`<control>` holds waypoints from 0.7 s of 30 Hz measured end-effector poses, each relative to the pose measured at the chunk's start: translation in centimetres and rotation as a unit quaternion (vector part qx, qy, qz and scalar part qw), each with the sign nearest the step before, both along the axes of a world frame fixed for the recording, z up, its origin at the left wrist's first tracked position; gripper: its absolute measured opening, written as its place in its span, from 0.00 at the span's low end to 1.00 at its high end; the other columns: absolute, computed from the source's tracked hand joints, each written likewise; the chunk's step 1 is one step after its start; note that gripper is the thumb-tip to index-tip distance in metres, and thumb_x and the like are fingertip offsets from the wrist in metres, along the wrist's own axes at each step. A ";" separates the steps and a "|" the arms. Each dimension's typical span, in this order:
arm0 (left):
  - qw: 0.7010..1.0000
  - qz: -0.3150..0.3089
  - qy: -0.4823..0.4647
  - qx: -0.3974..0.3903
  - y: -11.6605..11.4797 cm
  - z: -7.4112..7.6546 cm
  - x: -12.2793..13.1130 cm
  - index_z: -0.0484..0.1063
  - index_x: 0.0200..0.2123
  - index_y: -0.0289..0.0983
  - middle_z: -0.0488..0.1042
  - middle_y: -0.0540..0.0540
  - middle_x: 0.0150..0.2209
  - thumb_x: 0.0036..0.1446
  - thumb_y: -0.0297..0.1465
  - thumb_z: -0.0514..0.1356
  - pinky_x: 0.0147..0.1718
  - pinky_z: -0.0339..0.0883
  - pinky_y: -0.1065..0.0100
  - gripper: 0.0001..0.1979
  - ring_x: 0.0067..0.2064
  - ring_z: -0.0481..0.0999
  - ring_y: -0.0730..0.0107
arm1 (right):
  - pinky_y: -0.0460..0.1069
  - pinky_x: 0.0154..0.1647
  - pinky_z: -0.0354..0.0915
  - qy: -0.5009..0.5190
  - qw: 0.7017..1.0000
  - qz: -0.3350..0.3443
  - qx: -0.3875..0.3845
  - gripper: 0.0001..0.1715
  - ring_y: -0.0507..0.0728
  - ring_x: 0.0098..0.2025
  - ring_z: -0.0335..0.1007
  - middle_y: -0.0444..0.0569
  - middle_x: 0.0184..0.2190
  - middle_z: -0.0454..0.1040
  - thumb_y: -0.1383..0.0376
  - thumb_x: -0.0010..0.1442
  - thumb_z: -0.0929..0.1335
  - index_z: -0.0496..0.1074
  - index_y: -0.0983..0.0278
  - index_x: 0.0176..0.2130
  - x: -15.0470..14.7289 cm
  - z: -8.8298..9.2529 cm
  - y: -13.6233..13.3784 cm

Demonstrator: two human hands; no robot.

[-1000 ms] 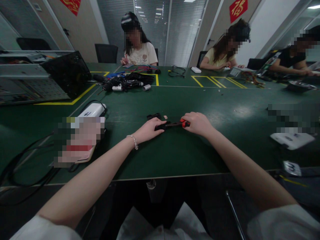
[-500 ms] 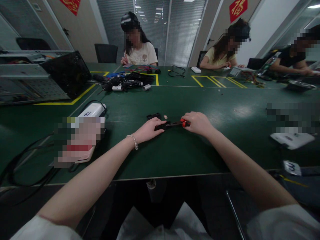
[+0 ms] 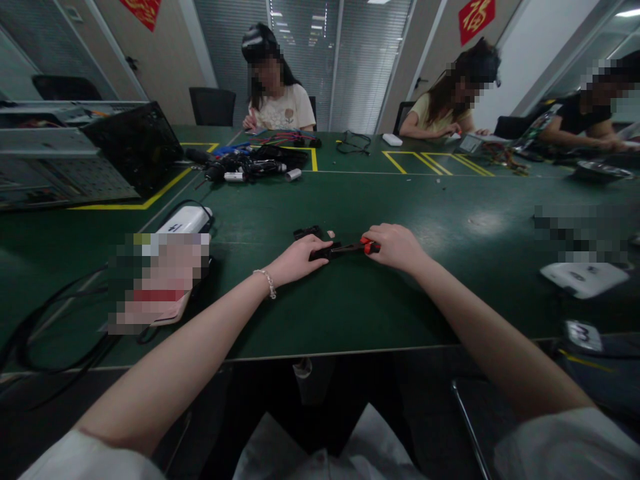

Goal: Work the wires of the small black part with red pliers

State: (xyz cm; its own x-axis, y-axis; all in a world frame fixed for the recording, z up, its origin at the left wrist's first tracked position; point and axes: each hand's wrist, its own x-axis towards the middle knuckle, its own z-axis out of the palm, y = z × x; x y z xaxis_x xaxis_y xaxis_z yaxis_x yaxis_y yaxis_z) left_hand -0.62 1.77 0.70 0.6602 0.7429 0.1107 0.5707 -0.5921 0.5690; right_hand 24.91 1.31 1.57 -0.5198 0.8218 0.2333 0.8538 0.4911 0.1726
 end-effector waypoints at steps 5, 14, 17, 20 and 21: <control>1.000 -0.003 0.001 0.009 0.0 0.0 0.0 0.61 0.55 0.38 0.66 0.43 0.49 0.57 0.32 0.55 0.49 0.60 0.63 0.22 0.48 0.67 0.65 | 0.49 0.32 0.57 -0.006 1.000 0.002 -0.002 0.15 0.56 0.35 0.65 0.50 0.34 0.73 0.60 0.53 0.62 0.71 0.63 0.39 0.0 0.0 0.0; 1.000 0.004 0.004 -0.007 -0.3 0.5 0.1 0.61 0.56 0.37 0.65 0.44 0.50 0.57 0.32 0.56 0.50 0.61 0.63 0.23 0.49 0.67 0.65 | 0.50 0.33 0.57 0.000 1.000 0.003 -0.001 0.15 0.56 0.35 0.65 0.50 0.35 0.73 0.60 0.53 0.63 0.71 0.64 0.39 0.0 0.0 0.1; 1.000 0.003 0.002 -0.004 -0.2 0.3 0.1 0.61 0.56 0.38 0.66 0.44 0.49 0.56 0.32 0.56 0.50 0.60 0.63 0.23 0.48 0.67 0.66 | 0.50 0.33 0.57 0.000 1.000 0.001 -0.009 0.15 0.57 0.35 0.65 0.51 0.35 0.73 0.61 0.52 0.63 0.71 0.63 0.39 0.1 0.0 0.1; 1.000 -0.004 -0.001 0.000 0.0 0.2 0.0 0.61 0.56 0.38 0.66 0.44 0.49 0.57 0.32 0.55 0.49 0.60 0.63 0.22 0.48 0.67 0.66 | 0.50 0.33 0.57 0.000 1.000 0.002 -0.009 0.15 0.57 0.36 0.65 0.50 0.35 0.73 0.61 0.52 0.63 0.71 0.63 0.39 0.1 0.0 0.0; 1.000 -0.006 -0.001 0.003 0.0 0.1 0.0 0.61 0.56 0.38 0.66 0.43 0.49 0.57 0.32 0.55 0.49 0.60 0.63 0.22 0.48 0.67 0.66 | 0.50 0.33 0.57 0.001 1.000 0.003 -0.008 0.15 0.57 0.36 0.65 0.50 0.35 0.73 0.61 0.52 0.63 0.71 0.63 0.39 0.0 0.0 0.0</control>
